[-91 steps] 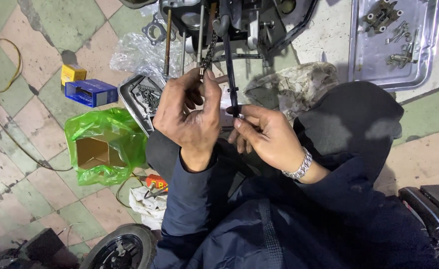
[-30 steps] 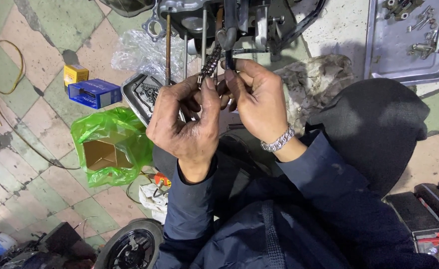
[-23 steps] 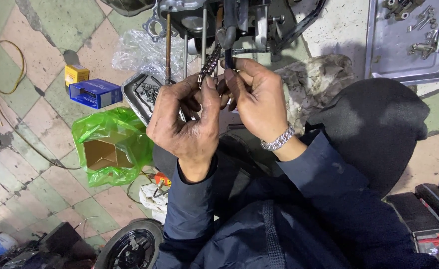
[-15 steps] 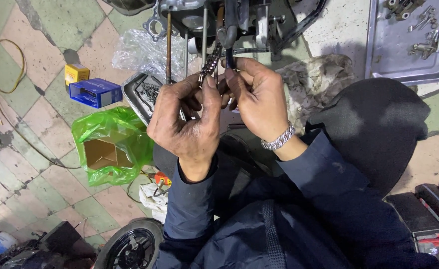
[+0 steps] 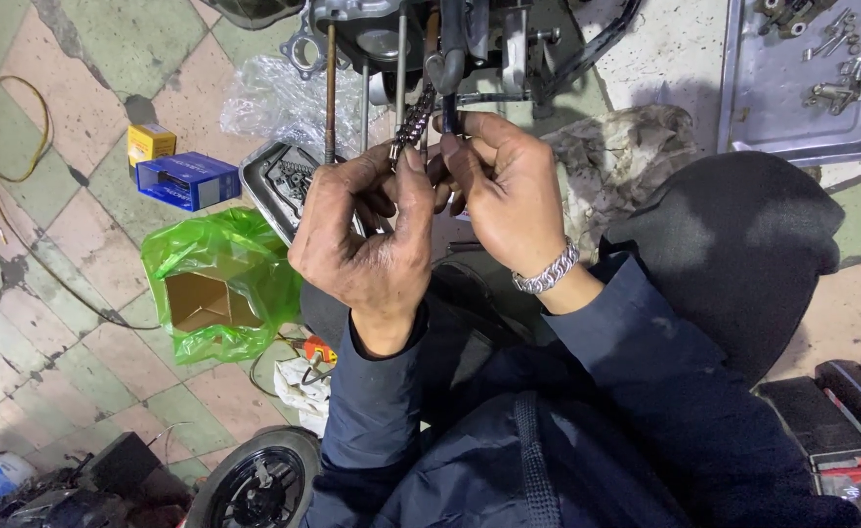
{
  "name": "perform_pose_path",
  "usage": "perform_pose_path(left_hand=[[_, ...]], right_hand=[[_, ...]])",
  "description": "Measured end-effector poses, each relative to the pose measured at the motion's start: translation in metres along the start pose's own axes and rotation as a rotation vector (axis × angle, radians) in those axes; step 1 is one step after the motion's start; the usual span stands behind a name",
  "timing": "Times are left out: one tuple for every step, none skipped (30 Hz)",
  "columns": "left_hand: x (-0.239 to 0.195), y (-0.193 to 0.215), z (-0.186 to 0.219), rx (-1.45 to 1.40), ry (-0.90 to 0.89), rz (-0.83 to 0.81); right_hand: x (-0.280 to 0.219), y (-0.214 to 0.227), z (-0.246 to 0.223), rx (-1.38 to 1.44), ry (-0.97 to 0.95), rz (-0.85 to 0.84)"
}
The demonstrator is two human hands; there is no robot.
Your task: The person places a gasket onto the engine head, then wipes a metal rod with a cloth. They attach a chain to the rod and insert it into the engine. Finally, they clean the cylinder head with a cloth.
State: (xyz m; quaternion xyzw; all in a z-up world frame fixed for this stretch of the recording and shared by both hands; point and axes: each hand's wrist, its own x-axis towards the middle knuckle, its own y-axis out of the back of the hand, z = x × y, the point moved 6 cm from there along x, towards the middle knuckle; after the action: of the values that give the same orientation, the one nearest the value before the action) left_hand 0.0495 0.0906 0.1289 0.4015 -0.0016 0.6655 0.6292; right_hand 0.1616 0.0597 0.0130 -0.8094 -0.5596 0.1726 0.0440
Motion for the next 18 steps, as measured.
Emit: perform_pose_path(left_hand=[[0.0, 0.0, 0.0, 0.0, 0.0, 0.0], [0.0, 0.0, 0.001, 0.002, 0.0, 0.0], [0.0, 0.0, 0.001, 0.004, 0.001, 0.0], [0.0, 0.0, 0.001, 0.004, 0.002, -0.001], [0.0, 0.0, 0.0, 0.004, 0.004, 0.001], [0.0, 0.0, 0.0, 0.005, 0.006, 0.004], [0.0, 0.0, 0.0, 0.006, 0.005, 0.004], [0.0, 0.0, 0.0, 0.003, -0.002, 0.004], [0.0, 0.0, 0.001, 0.001, -0.01, 0.003], [0.0, 0.0, 0.001, 0.001, -0.011, 0.003], [0.0, 0.0, 0.001, 0.004, -0.012, 0.005], [0.0, 0.0, 0.001, 0.008, -0.013, 0.005], [0.0, 0.0, 0.001, 0.008, -0.013, 0.005], [0.0, 0.0, 0.001, 0.009, -0.01, 0.003], [0.0, 0.0, 0.001, 0.009, -0.007, 0.001], [0.0, 0.0, 0.001, 0.01, -0.007, 0.0], [0.0, 0.0, 0.001, 0.009, -0.007, 0.001], [0.0, 0.0, 0.002, 0.007, -0.005, 0.002]], right_hand=[[0.0, 0.001, 0.001, 0.0, 0.0, 0.0], [0.0, 0.001, 0.002, 0.008, -0.007, -0.001], [-0.001, 0.002, 0.003, 0.015, -0.014, -0.002], [0.0, 0.001, 0.003, 0.015, -0.015, -0.002], [0.0, 0.001, 0.003, 0.006, -0.009, -0.002], [0.001, 0.0, 0.002, -0.003, -0.001, -0.002], [0.001, 0.001, 0.004, -0.002, -0.001, -0.003], [0.001, 0.002, 0.006, -0.001, -0.006, -0.004], [0.001, 0.004, 0.008, 0.001, -0.011, -0.006], [0.0, 0.003, 0.005, 0.001, -0.01, -0.006], [0.0, 0.002, 0.003, 0.022, -0.02, -0.012], [-0.001, 0.0, 0.001, 0.042, -0.03, -0.019], [0.0, 0.0, 0.003, 0.042, -0.03, -0.019], [0.0, 0.0, 0.005, 0.076, -0.033, -0.011], [0.001, 0.0, 0.007, 0.11, -0.036, -0.004], [0.002, -0.001, 0.015, 0.11, -0.036, -0.004], [0.002, -0.002, 0.025, 0.187, -0.065, 0.003], [0.003, -0.002, 0.035, 0.262, -0.094, 0.01]])
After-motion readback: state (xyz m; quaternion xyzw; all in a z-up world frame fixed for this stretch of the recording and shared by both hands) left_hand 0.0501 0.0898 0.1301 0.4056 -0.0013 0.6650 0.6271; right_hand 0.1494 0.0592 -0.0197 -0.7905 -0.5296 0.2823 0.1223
